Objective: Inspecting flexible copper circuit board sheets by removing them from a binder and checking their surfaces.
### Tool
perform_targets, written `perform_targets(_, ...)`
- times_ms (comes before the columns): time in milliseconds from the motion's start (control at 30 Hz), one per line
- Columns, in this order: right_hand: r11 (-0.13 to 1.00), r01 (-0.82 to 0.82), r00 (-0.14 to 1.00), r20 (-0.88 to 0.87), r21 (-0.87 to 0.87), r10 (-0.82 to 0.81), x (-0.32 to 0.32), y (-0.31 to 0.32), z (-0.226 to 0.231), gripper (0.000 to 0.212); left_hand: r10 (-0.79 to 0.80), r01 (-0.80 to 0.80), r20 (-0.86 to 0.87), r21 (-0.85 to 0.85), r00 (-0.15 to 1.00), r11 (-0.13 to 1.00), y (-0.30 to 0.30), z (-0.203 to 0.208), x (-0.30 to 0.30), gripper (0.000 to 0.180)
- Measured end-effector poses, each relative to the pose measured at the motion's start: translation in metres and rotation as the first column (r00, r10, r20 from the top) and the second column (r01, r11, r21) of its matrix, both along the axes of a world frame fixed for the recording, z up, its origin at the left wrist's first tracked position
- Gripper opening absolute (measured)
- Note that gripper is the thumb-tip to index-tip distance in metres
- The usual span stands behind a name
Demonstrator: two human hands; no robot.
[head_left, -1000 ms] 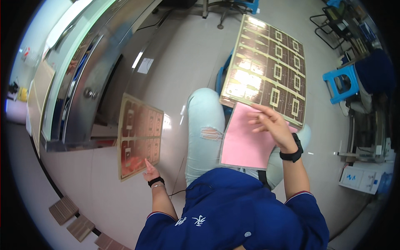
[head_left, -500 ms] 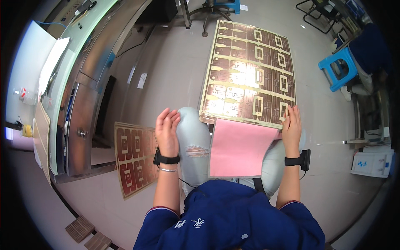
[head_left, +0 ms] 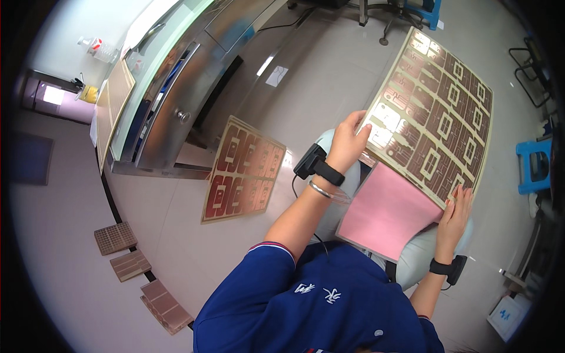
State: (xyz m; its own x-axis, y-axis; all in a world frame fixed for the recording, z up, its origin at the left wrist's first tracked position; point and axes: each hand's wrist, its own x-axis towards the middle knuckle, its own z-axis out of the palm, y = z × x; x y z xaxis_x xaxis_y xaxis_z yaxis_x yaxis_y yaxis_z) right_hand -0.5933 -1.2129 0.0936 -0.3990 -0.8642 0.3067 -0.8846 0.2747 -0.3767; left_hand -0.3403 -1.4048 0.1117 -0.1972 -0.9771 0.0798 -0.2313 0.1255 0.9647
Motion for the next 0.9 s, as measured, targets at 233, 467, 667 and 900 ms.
perform_targets(233,0.962,-0.246,0.969,0.049,0.116,0.242,0.020,0.001,0.042,0.068,-0.071,0.337,-0.680,0.267,0.730,0.903,0.036,0.050,-0.002,0.031)
perform_targets(467,0.920,-0.120,0.991,-0.099,-0.373,0.089,-0.004,0.003,0.043,0.037,-0.260,0.597,-0.838,0.094,0.479,0.796,0.059,0.078,-0.002,0.043)
perform_targets(667,0.701,0.436,0.878,0.438,-0.563,-0.194,-0.043,0.049,0.048,0.027,-0.247,0.519,-0.721,0.180,0.647,0.835,0.049,0.057,0.006,0.038)
perform_targets(900,0.535,0.751,0.189,0.902,-0.387,0.389,-0.067,0.075,0.062,0.023,-0.112,0.430,-0.725,0.270,0.680,0.861,0.036,0.037,0.019,0.037)
